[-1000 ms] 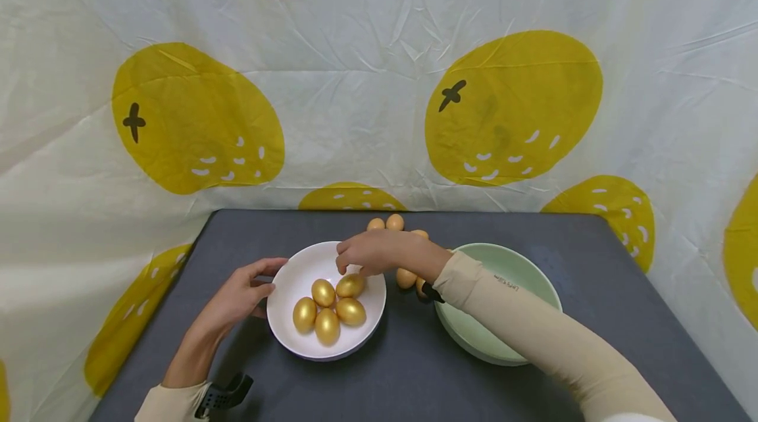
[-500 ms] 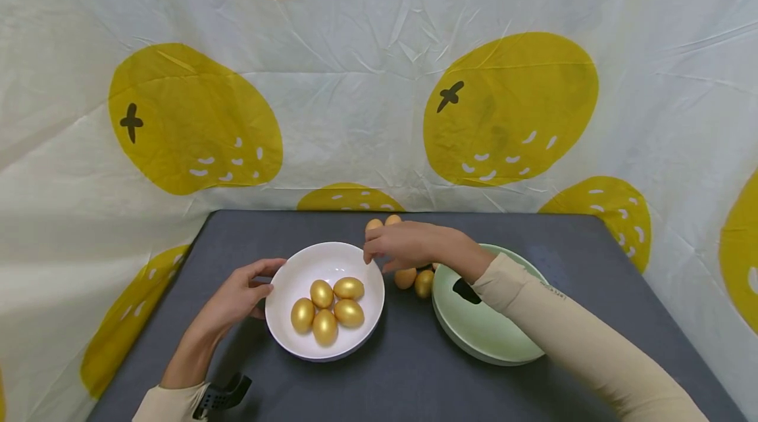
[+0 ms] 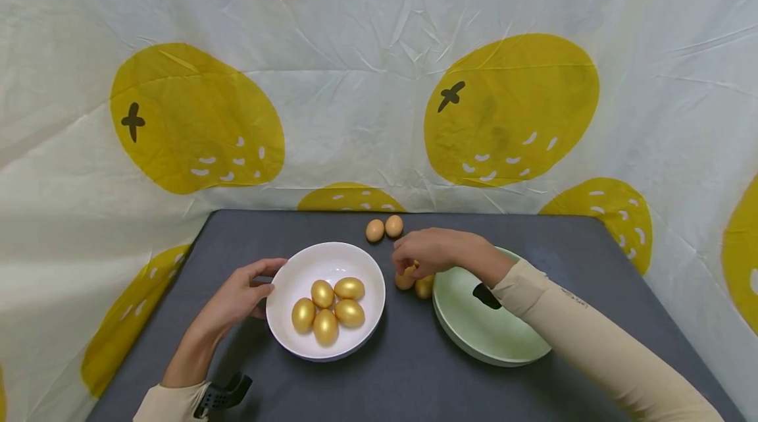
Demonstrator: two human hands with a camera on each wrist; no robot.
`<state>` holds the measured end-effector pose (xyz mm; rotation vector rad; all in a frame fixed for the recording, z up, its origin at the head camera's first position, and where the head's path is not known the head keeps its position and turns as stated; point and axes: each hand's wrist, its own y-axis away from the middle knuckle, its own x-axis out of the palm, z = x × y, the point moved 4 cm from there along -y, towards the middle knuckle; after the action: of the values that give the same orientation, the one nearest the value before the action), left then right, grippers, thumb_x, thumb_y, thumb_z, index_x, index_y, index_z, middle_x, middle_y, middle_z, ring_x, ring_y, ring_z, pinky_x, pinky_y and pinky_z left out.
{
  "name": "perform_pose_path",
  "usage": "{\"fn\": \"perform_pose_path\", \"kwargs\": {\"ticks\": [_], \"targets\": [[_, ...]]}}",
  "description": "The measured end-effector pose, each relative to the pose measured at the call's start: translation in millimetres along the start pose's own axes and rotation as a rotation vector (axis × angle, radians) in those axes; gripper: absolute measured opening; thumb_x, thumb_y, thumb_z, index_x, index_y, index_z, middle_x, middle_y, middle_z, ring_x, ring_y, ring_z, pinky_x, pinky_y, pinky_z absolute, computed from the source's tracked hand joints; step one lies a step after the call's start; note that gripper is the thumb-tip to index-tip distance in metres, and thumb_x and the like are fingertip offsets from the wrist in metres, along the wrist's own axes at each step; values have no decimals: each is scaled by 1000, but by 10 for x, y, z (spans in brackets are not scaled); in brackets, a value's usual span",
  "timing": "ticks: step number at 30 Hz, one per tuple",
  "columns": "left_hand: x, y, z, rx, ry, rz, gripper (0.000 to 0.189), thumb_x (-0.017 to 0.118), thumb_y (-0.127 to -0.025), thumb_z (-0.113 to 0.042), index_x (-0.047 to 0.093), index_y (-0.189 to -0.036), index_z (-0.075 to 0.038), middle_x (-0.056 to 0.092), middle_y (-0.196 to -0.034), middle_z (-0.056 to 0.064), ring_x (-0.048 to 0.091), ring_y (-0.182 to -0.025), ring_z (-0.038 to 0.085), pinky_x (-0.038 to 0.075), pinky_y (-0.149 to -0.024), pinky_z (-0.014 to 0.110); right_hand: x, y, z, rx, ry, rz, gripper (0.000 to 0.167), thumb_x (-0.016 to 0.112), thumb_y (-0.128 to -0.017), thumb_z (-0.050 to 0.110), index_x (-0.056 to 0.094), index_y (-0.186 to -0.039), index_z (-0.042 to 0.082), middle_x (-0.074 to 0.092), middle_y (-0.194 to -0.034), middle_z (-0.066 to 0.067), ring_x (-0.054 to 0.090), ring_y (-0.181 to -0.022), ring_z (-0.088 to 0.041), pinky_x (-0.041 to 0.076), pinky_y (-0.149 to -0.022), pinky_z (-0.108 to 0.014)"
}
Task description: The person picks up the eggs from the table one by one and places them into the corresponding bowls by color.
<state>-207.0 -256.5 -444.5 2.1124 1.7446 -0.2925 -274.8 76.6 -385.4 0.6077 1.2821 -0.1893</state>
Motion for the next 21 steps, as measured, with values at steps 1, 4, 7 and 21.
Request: {"fn": "perform_pose_path", "kwargs": {"ticks": [1, 4, 7, 21], "targets": [[0, 0, -3, -1, 1, -1, 51, 57, -98, -2, 49, -148, -7, 56, -136, 23, 67, -104, 33, 62, -65, 45, 14, 1, -16, 10, 0, 9, 13, 74, -91, 12, 73, -102, 19, 63, -100, 6, 59, -90, -11, 51, -77, -27], [0, 0, -6, -4, 1, -2, 51, 57, -98, -2, 50, -148, -7, 56, -134, 23, 67, -101, 32, 62, -64, 45, 63, 10, -68, 54, -12, 37, 10, 74, -91, 12, 73, -99, 19, 64, -97, 6, 57, -85, -8, 50, -75, -27], [-3, 1, -12, -1, -3, -3, 50, 57, -98, -1, 50, -147, -7, 57, -134, 23, 67, -101, 31, 62, -64, 45, 101, 12, -107, 81, -33, 56, 8, 76, -90, 13, 73, -96, 18, 65, -93, 9, 57, -81, -8, 51, -75, -28], [-8, 8, -22, 4, 2, 4, 50, 57, -98, -2, 50, -147, -7, 56, -136, 23, 67, -102, 32, 62, -64, 45, 201, -6, -190, 163, -52, 96, 8, 78, -91, 21, 73, -96, 22, 66, -88, 15, 59, -78, -8, 52, -75, -31]]}}
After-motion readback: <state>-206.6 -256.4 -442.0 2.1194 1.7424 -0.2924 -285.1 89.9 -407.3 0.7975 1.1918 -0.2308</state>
